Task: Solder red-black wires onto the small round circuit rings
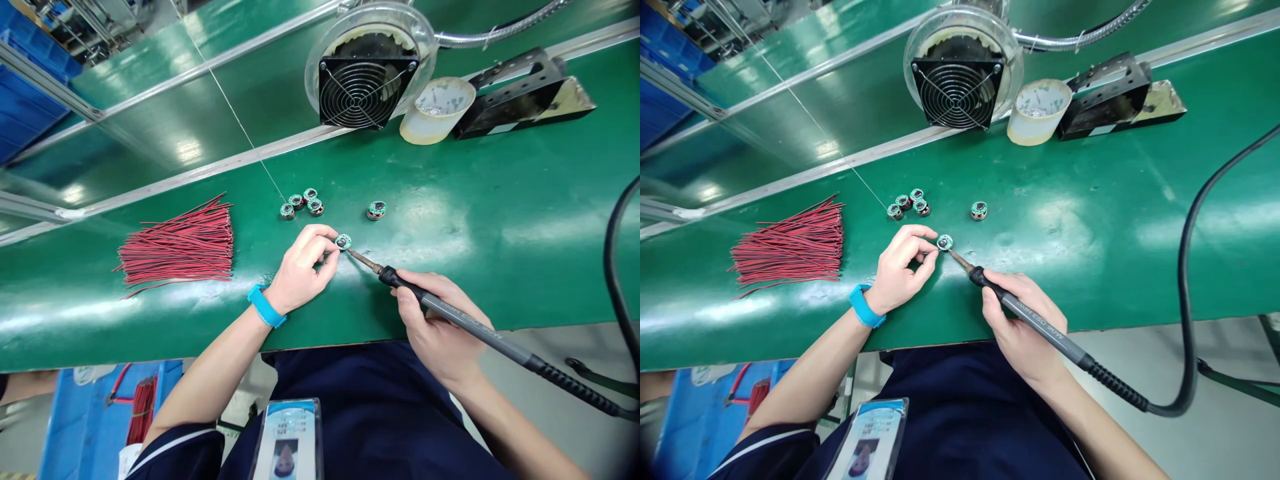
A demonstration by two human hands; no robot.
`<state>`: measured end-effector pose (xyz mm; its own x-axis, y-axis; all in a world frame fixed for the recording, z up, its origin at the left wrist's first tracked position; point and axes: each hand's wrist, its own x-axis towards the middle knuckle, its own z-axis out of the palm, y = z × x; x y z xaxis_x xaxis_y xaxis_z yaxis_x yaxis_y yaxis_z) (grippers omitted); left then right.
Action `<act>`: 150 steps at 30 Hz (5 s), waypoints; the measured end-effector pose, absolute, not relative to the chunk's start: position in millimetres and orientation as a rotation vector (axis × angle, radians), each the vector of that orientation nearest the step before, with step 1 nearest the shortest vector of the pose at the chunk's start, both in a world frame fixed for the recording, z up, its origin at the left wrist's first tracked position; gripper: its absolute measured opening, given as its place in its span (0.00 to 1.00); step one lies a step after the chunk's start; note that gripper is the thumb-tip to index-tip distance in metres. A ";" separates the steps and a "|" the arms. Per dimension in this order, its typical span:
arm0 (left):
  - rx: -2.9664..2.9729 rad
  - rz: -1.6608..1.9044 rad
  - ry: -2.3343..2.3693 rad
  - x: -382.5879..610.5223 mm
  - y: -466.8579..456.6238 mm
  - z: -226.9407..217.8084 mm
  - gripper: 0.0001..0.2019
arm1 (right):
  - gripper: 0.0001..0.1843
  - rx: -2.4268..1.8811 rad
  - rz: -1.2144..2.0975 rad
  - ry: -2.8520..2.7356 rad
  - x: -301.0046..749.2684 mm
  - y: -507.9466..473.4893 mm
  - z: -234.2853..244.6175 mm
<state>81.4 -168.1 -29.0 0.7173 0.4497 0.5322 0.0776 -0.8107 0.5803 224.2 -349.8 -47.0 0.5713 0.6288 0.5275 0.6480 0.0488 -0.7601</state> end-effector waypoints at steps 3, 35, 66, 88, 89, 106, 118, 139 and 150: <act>2.395 0.911 0.374 81.6 -168.1 -28.7 0.07 | 0.11 -1.650 -0.030 -1.093 224.1 -349.8 -47.1; 2.456 0.910 0.361 82.3 -166.8 -30.5 0.06 | 0.12 -1.626 0.025 -1.065 223.1 -348.4 -44.9; 2.449 0.949 0.369 81.3 -165.8 -32.0 0.04 | 0.15 -1.609 0.061 -1.083 222.4 -347.8 -42.4; 2.369 0.982 0.432 81.4 -167.7 -26.5 0.07 | 0.14 -1.621 0.045 -1.092 223.0 -346.6 -42.1; 2.367 0.977 0.439 81.2 -167.8 -26.5 0.07 | 0.14 -1.620 0.045 -1.089 223.0 -346.7 -42.0; 2.372 0.928 0.429 82.7 -166.8 -30.0 0.05 | 0.12 -1.635 0.052 -1.058 222.3 -347.2 -40.0; 2.365 0.955 0.410 82.8 -166.3 -30.5 0.05 | 0.12 -1.632 0.064 -1.054 222.9 -348.1 -41.2; 2.435 0.922 0.431 83.3 -164.6 -34.0 0.04 | 0.10 -1.673 0.056 -1.057 222.9 -347.3 -39.4; 2.478 0.936 0.399 83.6 -163.4 -34.6 0.04 | 0.13 -1.635 0.071 -1.057 222.5 -347.3 -39.9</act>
